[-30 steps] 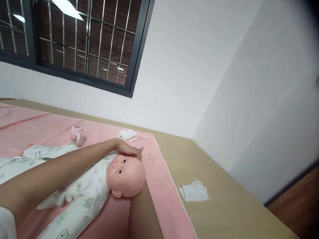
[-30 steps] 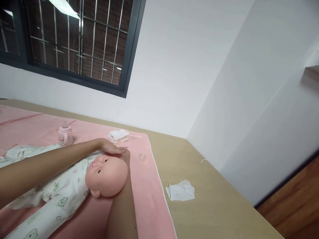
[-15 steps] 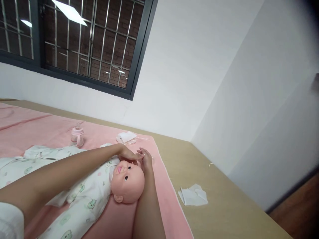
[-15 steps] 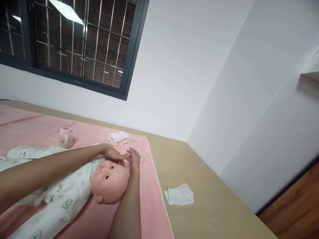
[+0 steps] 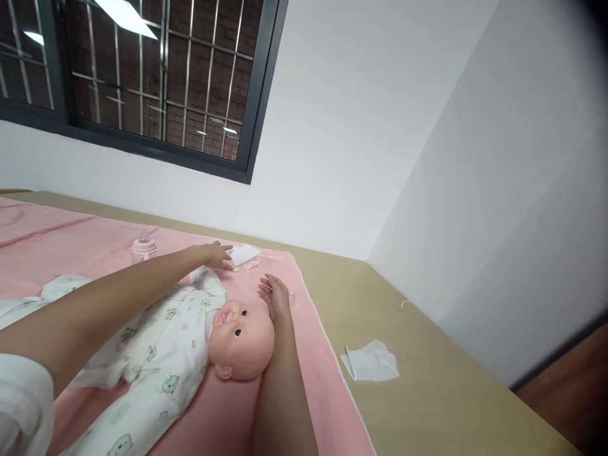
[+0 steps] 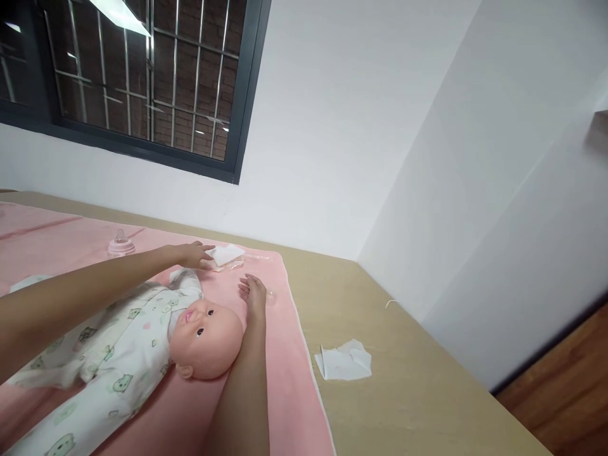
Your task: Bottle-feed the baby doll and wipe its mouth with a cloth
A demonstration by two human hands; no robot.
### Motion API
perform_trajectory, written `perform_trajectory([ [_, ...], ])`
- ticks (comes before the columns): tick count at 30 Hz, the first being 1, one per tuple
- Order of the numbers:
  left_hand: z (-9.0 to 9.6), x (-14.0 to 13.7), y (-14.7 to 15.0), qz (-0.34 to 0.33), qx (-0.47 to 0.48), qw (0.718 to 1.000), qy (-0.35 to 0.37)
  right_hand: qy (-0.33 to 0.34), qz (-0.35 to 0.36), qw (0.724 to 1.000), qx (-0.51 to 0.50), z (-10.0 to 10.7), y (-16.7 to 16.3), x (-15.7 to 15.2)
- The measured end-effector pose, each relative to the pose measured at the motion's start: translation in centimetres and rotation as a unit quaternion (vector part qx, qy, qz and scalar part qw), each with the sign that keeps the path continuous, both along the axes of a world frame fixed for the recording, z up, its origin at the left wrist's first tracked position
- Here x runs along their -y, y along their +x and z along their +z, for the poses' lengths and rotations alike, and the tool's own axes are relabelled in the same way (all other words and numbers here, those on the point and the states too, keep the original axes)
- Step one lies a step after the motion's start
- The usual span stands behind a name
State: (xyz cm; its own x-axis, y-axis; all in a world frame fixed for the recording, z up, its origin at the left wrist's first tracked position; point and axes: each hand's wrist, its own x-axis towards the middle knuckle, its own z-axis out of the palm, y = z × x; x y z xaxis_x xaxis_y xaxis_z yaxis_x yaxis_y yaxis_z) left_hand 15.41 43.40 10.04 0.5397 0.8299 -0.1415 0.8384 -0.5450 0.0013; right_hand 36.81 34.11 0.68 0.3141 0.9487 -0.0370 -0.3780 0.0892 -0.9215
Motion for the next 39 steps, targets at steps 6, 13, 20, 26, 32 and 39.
perform_trajectory([
  [6, -1.4, -1.8, 0.6, 0.013, -0.051, 0.999, -0.007, 0.005, 0.006, 1.000, 0.016, -0.1, -0.1, -0.3],
  [13, -2.5, -2.9, 1.4, 0.006, -0.061, 0.998, 0.010, -0.005, 0.008, 0.999, 0.034, -0.2, -0.1, -0.7],
  [20, -2.5, -3.0, 1.3, -0.006, -0.032, 0.999, 0.025, -0.003, 0.007, 0.999, 0.044, -0.3, 0.0, -0.7],
  [26, -0.8, -1.6, 0.7, -0.065, 0.040, 0.995, 0.064, -0.003, 0.001, 0.999, 0.045, -0.1, -0.2, -0.5],
  [32, 2.1, 1.5, -0.5, -0.096, 0.151, 0.978, 0.107, 0.023, 0.009, 0.997, 0.070, 0.0, 0.2, -0.2],
  [39, 4.5, 7.4, -2.4, -0.092, 0.333, 0.938, 0.028, 0.108, -0.021, 0.971, 0.212, 7.1, 0.2, 3.3],
])
